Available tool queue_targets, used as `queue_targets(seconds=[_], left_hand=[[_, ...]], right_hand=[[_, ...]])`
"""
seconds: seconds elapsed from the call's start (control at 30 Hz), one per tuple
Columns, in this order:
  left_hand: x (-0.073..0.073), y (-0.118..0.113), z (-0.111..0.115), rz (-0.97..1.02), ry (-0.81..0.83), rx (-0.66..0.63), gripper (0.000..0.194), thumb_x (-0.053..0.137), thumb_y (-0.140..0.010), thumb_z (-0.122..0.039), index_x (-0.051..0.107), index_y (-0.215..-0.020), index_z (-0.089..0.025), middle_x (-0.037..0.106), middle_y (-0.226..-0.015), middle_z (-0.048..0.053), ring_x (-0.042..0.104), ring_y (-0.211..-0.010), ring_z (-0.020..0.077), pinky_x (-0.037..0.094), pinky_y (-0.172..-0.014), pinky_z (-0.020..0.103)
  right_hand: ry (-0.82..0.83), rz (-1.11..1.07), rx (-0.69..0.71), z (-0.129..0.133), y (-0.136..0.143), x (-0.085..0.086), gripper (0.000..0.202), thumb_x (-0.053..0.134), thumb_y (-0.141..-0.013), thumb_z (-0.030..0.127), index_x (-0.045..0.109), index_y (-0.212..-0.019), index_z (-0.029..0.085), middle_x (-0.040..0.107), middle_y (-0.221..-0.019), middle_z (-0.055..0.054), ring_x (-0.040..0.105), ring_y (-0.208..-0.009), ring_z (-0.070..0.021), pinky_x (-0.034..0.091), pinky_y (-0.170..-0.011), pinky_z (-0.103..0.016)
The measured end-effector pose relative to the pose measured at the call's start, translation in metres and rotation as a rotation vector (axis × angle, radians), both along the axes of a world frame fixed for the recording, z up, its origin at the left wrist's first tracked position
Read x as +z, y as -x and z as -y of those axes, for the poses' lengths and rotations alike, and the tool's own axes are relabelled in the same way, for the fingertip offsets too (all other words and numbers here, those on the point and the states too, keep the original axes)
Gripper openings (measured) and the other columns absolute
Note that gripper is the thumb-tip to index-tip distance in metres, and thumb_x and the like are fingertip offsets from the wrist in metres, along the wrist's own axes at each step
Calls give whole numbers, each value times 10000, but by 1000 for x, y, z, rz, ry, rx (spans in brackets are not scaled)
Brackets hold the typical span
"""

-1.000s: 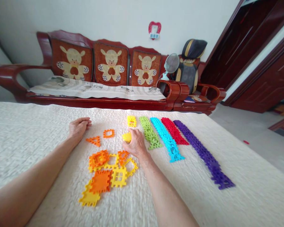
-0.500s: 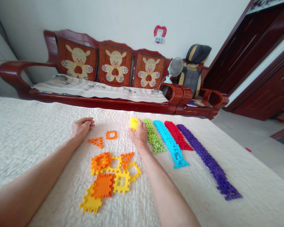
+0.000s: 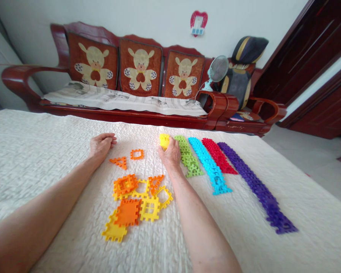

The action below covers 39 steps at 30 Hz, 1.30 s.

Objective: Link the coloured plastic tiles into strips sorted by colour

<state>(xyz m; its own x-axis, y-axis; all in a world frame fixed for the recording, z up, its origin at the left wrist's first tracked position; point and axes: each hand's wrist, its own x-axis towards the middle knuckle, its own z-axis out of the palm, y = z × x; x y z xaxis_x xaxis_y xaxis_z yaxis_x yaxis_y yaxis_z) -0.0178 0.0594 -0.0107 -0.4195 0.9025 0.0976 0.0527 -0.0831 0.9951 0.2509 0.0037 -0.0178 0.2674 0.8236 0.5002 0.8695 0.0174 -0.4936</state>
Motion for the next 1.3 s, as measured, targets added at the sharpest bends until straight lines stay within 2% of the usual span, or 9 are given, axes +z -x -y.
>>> queue_targets(seconds=[0.17,0.43,0.7,0.83,0.9,1.03,1.1,1.2,1.3], left_hand=[[-1,0,0,-19,-4,2,299,509,-602,-198,712,-819,-168,703,-738,45,634,-608,135,439,-513,213],[4,-2,3,-16,7,7,303,498,-600,-185,709,-816,-162,692,-725,46,625,-601,134,435,-507,213],[2,-1,1,-20,5,5,282,503,-632,-197,705,-827,-163,690,-733,40,618,-601,123,431,-510,204],[2,-1,0,-10,2,1,289,493,-638,-185,705,-835,-162,697,-755,47,630,-623,129,445,-531,213],[2,0,0,-11,9,3,295,490,-640,-181,702,-844,-165,701,-768,48,637,-638,133,458,-547,219],[2,0,0,0,10,15,305,487,-632,-179,697,-853,-163,699,-769,49,639,-644,138,475,-569,230],[2,0,0,14,4,19,310,485,-625,-180,698,-849,-157,695,-758,50,635,-634,137,471,-565,230],[1,1,0,36,-15,10,316,488,-611,-185,699,-845,-154,693,-748,49,633,-623,136,457,-550,226],[-1,1,-1,38,-28,6,309,496,-606,-190,696,-838,-157,689,-736,45,632,-617,136,454,-549,227]], right_hand=[[56,32,-14,1,2,4,535,632,-824,378,536,-1287,128,587,-1190,-172,560,-1083,-319,476,-933,-448],[57,98,-18,-1,2,2,550,646,-813,379,546,-1279,105,580,-1189,-180,523,-1098,-328,447,-975,-469],[-70,122,43,3,1,3,559,659,-801,357,544,-1274,84,531,-1271,-208,486,-1173,-333,414,-1037,-487],[-186,151,183,11,9,12,382,587,-854,290,598,-1201,128,574,-1237,-180,502,-1202,-306,390,-1075,-473],[-194,122,291,15,16,15,261,552,-872,249,648,-1102,170,627,-1150,-138,553,-1146,-275,419,-1051,-441],[-25,-26,576,23,26,14,148,540,-849,179,686,-862,200,681,-887,-47,636,-863,-185,510,-862,-325],[87,-108,679,31,25,17,120,572,-816,168,689,-816,196,686,-843,-21,634,-782,-152,512,-781,-282],[234,-148,785,52,21,27,94,618,-798,181,707,-826,190,700,-877,-18,645,-793,-142,502,-763,-267],[319,2,837,75,21,37,102,670,-761,182,722,-848,195,685,-895,-23,634,-822,-158,489,-779,-283]])
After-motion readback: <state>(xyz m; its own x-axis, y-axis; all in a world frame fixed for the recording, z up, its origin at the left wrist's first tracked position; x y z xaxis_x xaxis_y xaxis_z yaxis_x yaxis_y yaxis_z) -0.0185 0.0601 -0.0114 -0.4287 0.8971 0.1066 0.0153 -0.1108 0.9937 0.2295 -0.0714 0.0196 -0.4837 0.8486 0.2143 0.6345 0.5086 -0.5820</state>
